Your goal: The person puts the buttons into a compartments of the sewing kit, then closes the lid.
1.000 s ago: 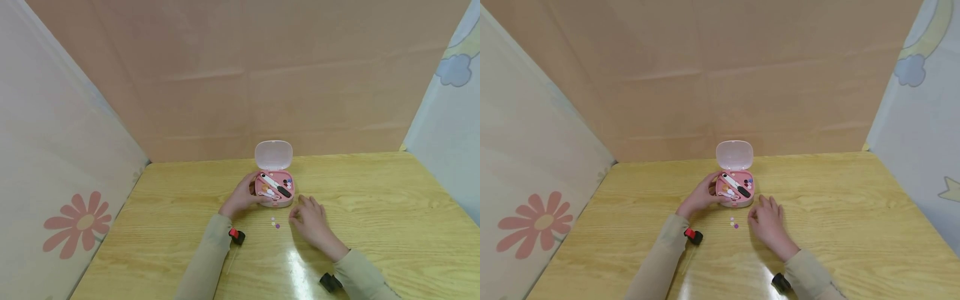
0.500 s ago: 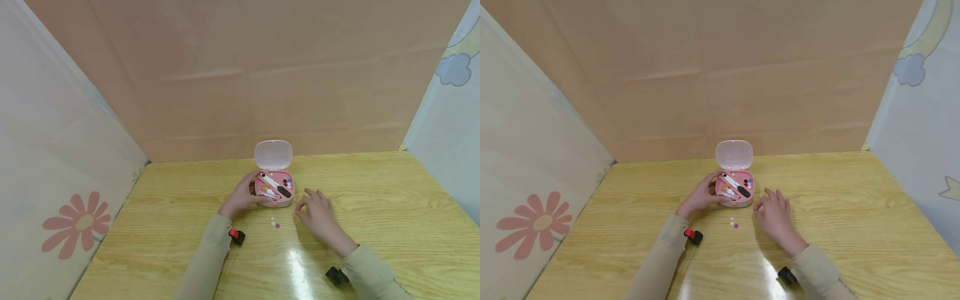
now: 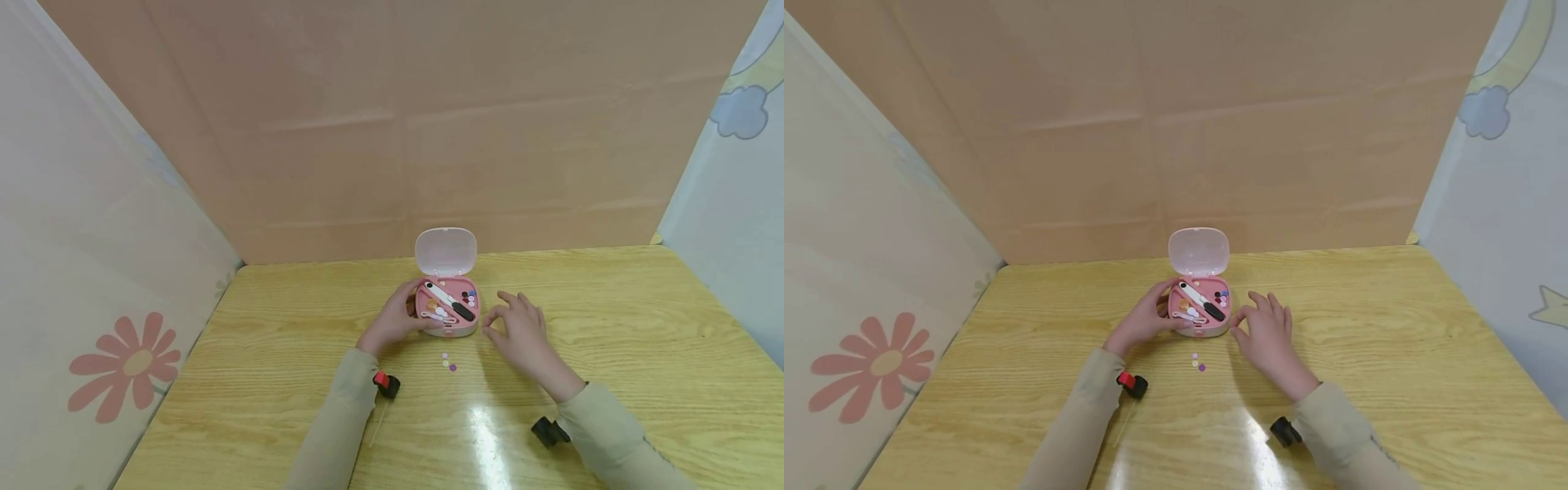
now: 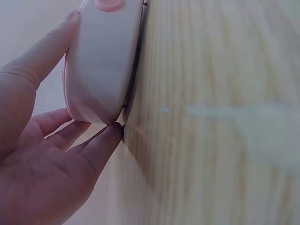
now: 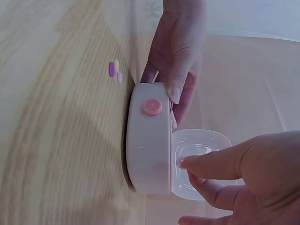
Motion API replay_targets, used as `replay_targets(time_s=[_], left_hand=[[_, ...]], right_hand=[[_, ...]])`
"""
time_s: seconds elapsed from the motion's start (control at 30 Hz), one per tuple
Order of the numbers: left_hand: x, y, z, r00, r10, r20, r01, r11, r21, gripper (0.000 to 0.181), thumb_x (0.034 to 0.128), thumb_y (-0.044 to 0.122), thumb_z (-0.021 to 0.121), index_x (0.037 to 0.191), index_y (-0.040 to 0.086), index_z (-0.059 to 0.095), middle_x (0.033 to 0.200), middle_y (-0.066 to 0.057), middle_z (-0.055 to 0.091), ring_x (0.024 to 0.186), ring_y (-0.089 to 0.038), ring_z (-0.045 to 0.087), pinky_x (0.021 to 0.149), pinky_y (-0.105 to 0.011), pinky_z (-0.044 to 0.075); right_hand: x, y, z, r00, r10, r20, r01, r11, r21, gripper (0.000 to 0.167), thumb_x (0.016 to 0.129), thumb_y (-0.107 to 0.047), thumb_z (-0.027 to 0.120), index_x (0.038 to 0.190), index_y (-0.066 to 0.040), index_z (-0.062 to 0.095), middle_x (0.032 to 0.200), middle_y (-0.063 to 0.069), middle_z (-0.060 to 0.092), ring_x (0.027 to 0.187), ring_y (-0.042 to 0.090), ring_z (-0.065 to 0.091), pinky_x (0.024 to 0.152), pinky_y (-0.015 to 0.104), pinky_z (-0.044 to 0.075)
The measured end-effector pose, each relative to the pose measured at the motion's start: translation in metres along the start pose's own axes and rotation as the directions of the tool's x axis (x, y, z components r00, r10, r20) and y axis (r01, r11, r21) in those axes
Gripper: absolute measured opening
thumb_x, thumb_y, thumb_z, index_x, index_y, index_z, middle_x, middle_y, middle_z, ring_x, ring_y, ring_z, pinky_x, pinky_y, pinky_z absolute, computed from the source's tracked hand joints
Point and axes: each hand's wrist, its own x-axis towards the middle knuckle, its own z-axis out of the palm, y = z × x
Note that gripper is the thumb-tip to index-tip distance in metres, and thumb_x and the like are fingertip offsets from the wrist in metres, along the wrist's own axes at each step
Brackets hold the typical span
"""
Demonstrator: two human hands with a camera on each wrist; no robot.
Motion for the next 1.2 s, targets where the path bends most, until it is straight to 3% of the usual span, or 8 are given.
replay_targets(time_s=[0.27, 0.83, 1.2], left_hand=[[-0.001, 0.001, -0.001, 1.0, -0.009, -0.009, 0.01, 1.0, 0.016, 0.088, 0.0724, 0.019, 0.085, 0.146, 0.019, 0.037, 0.136, 0.003, 0.043, 0.112, -0.012, 0.052, 0.095, -0.025, 0.044], [-0.002, -0.002, -0.002, 0.999, 0.03, 0.014, -0.03, 1.0, 0.005, 0.088, 0.0725, 0.02, 0.085, 0.146, 0.017, 0.037, 0.137, -0.001, 0.043, 0.113, -0.015, 0.053, 0.094, -0.027, 0.045], [0.001, -0.001, 0.0, 1.0, 0.002, 0.001, -0.002, 1.0, 0.031, 0.087, 0.0731, 0.022, 0.084, 0.146, 0.019, 0.037, 0.136, 0.003, 0.043, 0.114, -0.013, 0.052, 0.094, -0.025, 0.045]], right_hand=[[0.01, -0.005, -0.002, 1.0, -0.007, -0.011, 0.007, 1.0, 0.007, 0.008, 0.087, -0.009, 0.067, 0.081, -0.011, 0.063, 0.14, 0.033, 0.035, 0.13, 0.059, 0.016, 0.101, 0.072, 0.006], [0.036, -0.002, 0.0, 1.0, -0.012, -0.008, 0.012, 1.0, 0.008, 0.006, 0.088, -0.01, 0.067, 0.082, -0.009, 0.064, 0.141, 0.032, 0.035, 0.132, 0.056, 0.014, 0.102, 0.07, 0.004], [0.047, -0.001, 0.003, 0.999, -0.022, -0.039, 0.024, 0.999, 0.036, 0.005, 0.088, -0.01, 0.066, 0.083, -0.008, 0.064, 0.14, 0.03, 0.037, 0.132, 0.055, 0.015, 0.104, 0.068, 0.005]])
